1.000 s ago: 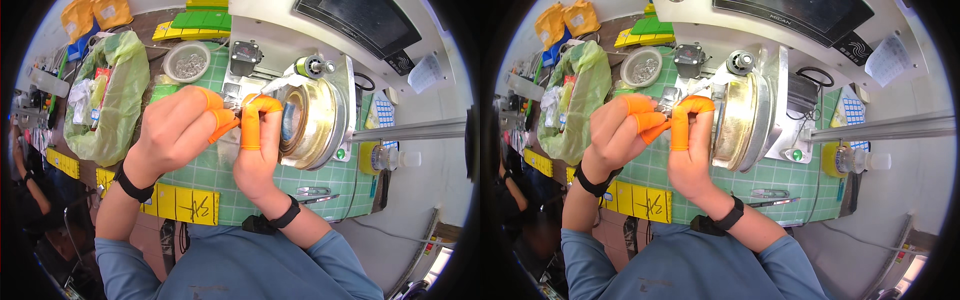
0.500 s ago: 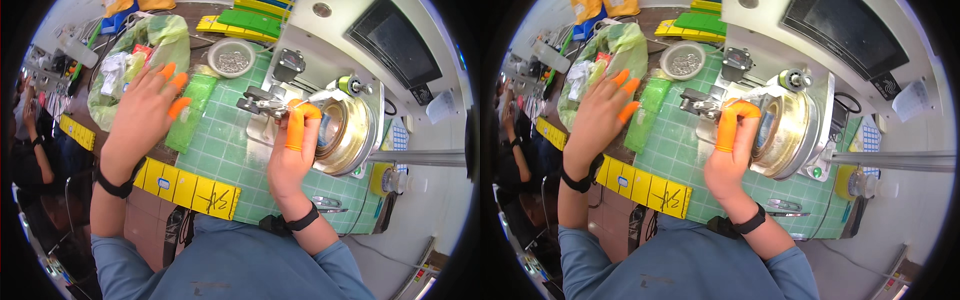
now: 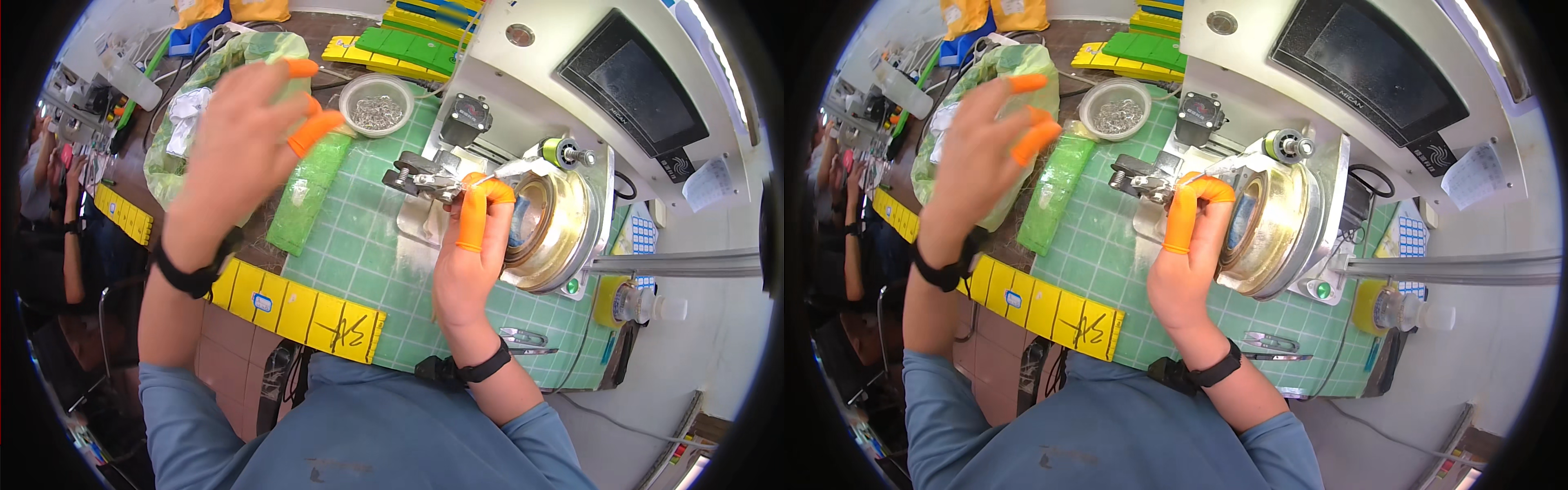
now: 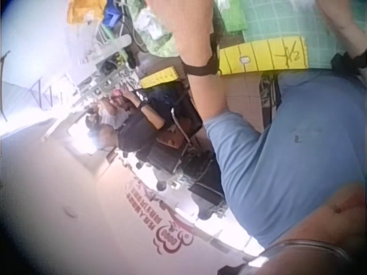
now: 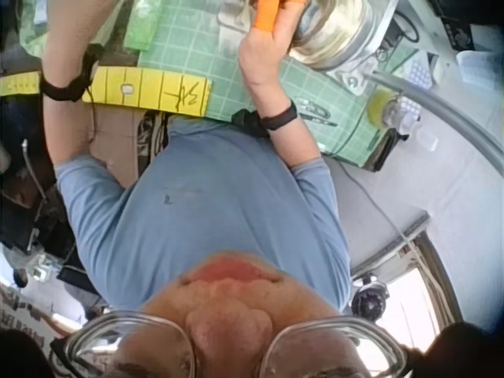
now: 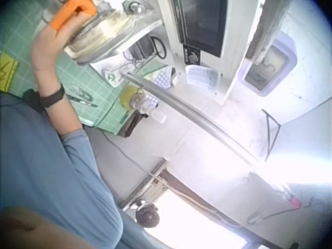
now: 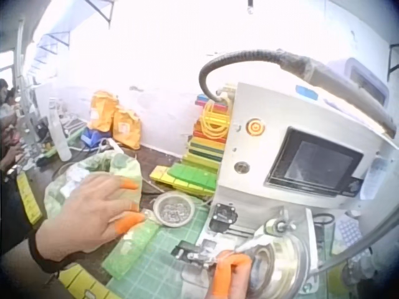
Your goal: Assembling small metal components using a specialized workstation and tools.
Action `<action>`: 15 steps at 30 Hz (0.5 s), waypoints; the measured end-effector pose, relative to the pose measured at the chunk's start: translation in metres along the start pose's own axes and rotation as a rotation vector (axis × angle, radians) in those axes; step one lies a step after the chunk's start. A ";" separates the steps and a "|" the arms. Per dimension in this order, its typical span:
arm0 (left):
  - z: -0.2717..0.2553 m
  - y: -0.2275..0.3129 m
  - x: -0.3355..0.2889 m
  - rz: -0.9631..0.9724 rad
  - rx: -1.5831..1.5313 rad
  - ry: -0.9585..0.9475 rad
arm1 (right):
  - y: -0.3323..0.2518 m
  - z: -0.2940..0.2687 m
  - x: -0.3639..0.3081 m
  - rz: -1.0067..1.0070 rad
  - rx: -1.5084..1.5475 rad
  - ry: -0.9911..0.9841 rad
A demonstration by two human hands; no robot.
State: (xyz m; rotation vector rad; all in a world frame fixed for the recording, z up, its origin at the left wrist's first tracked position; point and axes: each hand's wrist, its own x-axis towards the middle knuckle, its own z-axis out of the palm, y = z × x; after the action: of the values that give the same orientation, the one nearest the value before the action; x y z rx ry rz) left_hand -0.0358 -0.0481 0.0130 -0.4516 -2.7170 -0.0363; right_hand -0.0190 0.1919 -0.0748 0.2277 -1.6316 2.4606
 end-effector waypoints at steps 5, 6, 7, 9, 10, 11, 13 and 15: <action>-0.051 0.003 0.010 -0.097 -0.242 0.070 | 0.000 -0.002 0.000 -0.014 0.000 0.002; -0.053 -0.002 0.007 -0.064 -0.405 0.097 | -0.003 -0.001 -0.001 -0.007 -0.068 -0.002; -0.053 -0.004 0.006 -0.029 -0.571 0.123 | -0.004 0.000 -0.001 0.001 -0.138 -0.005; -0.044 0.015 -0.004 -0.188 -0.820 0.147 | -0.005 0.002 0.000 -0.003 -0.126 0.003; -0.040 0.022 -0.006 -0.360 -1.062 0.167 | -0.006 0.002 0.000 -0.001 -0.113 0.003; -0.046 0.021 -0.001 -0.265 -1.008 -0.047 | -0.006 0.001 0.000 -0.002 -0.109 -0.008; -0.034 0.033 0.007 -0.082 -0.877 -0.046 | -0.003 0.001 -0.001 -0.007 -0.096 -0.013; -0.016 0.052 0.015 0.094 -0.742 -0.042 | -0.004 0.002 -0.001 -0.004 -0.091 -0.021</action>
State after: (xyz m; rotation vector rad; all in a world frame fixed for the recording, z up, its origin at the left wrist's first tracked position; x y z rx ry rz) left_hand -0.0267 0.0046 0.0316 -0.7800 -2.6365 -1.0354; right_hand -0.0172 0.1917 -0.0712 0.2442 -1.7446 2.3820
